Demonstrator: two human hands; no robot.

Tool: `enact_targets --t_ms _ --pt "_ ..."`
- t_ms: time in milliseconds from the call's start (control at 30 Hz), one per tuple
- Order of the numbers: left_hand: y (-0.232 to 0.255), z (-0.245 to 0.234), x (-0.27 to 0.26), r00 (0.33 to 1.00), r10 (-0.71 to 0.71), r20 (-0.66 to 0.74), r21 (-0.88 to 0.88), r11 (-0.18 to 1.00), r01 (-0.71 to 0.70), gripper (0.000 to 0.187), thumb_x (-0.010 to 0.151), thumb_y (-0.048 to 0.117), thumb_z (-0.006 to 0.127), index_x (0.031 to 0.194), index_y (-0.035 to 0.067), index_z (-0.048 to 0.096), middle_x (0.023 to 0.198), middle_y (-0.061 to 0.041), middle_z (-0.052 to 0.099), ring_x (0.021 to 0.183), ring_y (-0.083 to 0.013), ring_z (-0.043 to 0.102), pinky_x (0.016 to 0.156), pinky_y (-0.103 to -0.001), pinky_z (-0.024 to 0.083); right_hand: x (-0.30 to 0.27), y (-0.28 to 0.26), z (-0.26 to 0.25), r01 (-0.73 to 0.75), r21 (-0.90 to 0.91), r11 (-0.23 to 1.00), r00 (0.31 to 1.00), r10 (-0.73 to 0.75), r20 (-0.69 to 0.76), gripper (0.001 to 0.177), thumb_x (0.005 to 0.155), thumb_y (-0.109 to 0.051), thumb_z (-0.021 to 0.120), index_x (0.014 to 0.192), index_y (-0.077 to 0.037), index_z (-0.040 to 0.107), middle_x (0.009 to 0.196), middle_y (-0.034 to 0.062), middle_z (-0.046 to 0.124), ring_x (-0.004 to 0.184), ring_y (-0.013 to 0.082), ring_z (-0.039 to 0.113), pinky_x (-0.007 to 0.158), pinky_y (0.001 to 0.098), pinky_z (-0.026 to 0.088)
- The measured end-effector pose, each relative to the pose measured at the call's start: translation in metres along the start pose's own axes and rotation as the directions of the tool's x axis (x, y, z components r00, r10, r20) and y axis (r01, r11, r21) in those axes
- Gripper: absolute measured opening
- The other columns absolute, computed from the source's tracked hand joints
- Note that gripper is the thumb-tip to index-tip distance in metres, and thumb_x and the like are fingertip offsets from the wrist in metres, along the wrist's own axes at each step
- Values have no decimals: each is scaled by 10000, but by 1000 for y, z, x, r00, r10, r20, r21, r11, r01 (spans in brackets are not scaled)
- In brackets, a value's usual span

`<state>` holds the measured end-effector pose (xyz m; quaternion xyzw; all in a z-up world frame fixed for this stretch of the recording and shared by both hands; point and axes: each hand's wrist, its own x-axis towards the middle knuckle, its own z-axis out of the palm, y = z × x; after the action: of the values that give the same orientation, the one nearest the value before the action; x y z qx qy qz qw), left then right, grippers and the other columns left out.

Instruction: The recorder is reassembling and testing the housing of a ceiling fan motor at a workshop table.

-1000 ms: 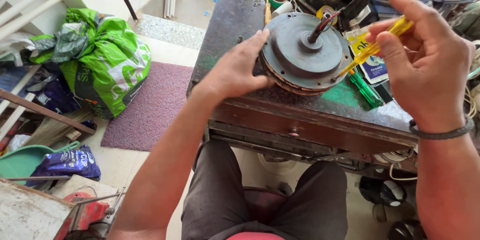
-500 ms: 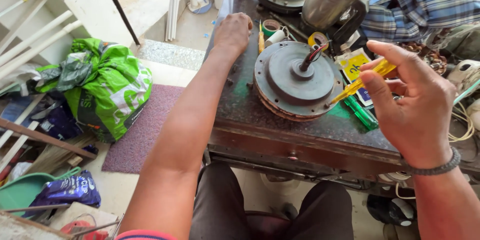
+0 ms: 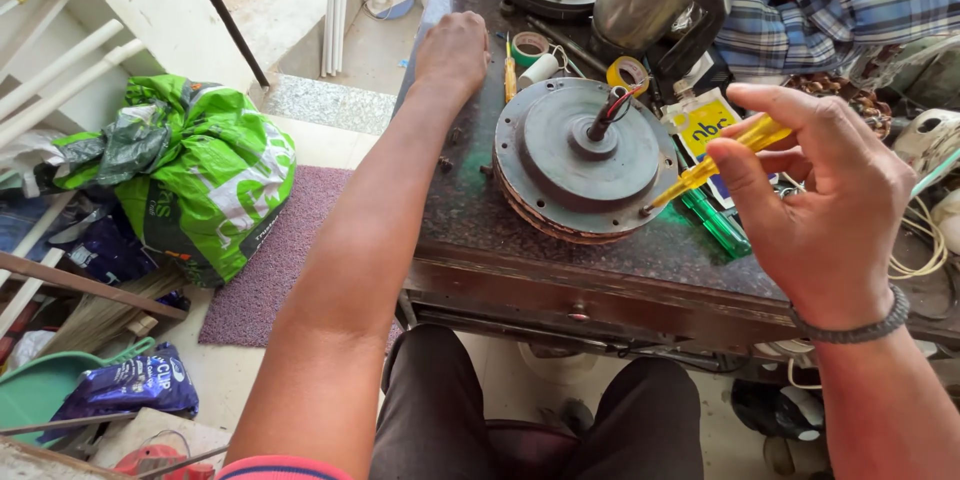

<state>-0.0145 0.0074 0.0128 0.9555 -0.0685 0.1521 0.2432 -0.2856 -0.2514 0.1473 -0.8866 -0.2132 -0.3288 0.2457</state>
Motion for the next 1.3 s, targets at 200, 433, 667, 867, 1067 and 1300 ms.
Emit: enact_targets --t_ms 200,433,667,867,1067,1300 --pt "6 -60 -51 999 43 -21 -226 973 -47 23 843 77 742 865 74 747 963 -95 775 928 -250 757 878 -376 582 5 -16 -2 -111 232 966 994 112 8 410 1019 -88 661 1412 -28 561 1172 78 691 1055 115 689 815 244 603" --pt "-9 -63 -82 969 79 236 -93 994 -59 201 814 46 741 990 124 801 1029 -114 779 961 -258 752 930 -375 565 -5 -5 -2 29 44 999 1000 -29 -2 355 1076 -12 758 1410 -11 638 1130 153 715 1008 175 723 870 305 621" --pt "9 -55 -80 959 16 284 118 992 -52 199 811 -10 717 991 42 784 1104 -236 722 1062 -372 703 929 -431 566 -3 -14 -4 -74 137 988 997 75 -7 318 1048 -38 731 1349 -9 630 1104 105 710 1009 142 704 803 282 602" --pt "11 -43 -72 966 -15 258 186 982 -35 262 817 -15 706 1076 -6 744 1155 -283 696 1096 -404 689 928 -454 565 -15 18 -4 -115 290 950 986 144 -81 290 1176 -49 673 1435 6 555 1156 103 707 1009 118 721 858 246 624" --pt "14 -56 -81 964 -111 242 150 986 76 282 766 63 780 1044 14 760 1113 -249 703 1049 -365 702 920 -413 569 -30 41 -11 -100 536 838 963 216 -159 334 1208 -14 508 1530 -3 417 1156 103 641 1013 145 686 969 278 630" --pt "22 -98 -125 996 -90 -10 -473 878 74 141 819 102 775 953 89 816 893 -90 804 759 -162 764 757 -294 624 -55 60 -6 -161 778 607 934 349 -79 151 1108 64 476 1229 0 539 971 77 608 676 104 541 707 256 552"
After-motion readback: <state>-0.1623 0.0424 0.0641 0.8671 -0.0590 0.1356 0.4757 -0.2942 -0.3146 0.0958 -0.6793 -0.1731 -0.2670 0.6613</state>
